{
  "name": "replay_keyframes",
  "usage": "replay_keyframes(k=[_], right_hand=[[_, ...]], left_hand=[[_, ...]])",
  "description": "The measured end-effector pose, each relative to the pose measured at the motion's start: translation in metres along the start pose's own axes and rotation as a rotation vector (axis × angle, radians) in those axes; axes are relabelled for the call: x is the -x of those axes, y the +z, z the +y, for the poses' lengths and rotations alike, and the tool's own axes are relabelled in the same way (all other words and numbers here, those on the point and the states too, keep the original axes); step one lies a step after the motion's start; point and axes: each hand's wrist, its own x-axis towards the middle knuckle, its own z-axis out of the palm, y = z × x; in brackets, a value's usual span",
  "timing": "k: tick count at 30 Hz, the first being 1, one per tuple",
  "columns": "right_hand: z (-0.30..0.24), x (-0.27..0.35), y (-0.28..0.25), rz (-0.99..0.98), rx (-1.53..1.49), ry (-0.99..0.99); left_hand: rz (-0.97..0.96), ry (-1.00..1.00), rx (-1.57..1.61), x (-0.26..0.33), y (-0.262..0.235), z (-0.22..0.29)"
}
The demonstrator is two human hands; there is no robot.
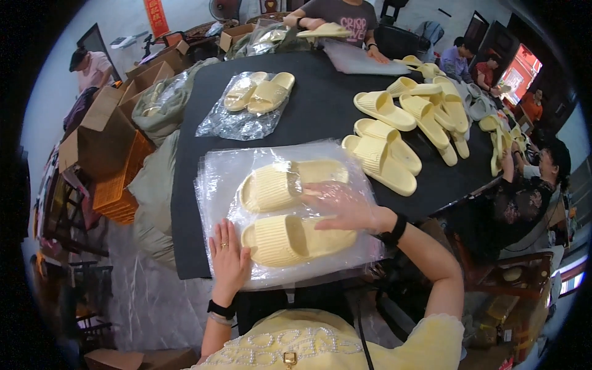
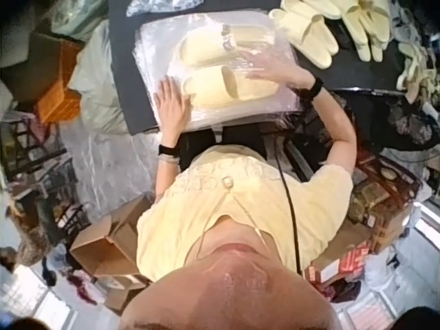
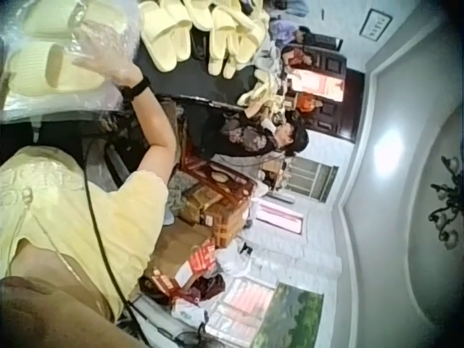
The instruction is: The recorder is packaging pairs of plastic slide sandals into clear plastic bags and placing them into a larger transport bag or container.
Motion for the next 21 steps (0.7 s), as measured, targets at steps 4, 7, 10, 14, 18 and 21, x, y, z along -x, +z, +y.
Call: replay_keyframes(k=[4,7,10,14,18,21], right_hand=[[0.010,-0.027,0.023,-0.082,0.251,-0.047],[-0.003,-0.056,0.020,-0.105,0.171,-0.041],[-0.007,-0.064,0.029,-0.007,0.226,-0.116],[0.026,-0.042,0.027,-0.041,0.167,0.073],[0.063,0.032,-0.010,0.262,0.191,0.206],[0.047,0.064,-0.045,0.281,0.191,0.469]], left_hand=[[0.024,0.003,-0.003,-0.001,0.002,0.002],[0.011,-0.008,0.007,0.001,0.001,0.003],[0.021,-0.023,0.025,0.002,0.001,0.003],[0.027,-0.045,0.052,0.001,0.000,0.005],[0.045,-0.029,0.051,0.001,-0.003,0.007],[0.050,-0.032,-0.004,0.000,-0.005,0.009]])
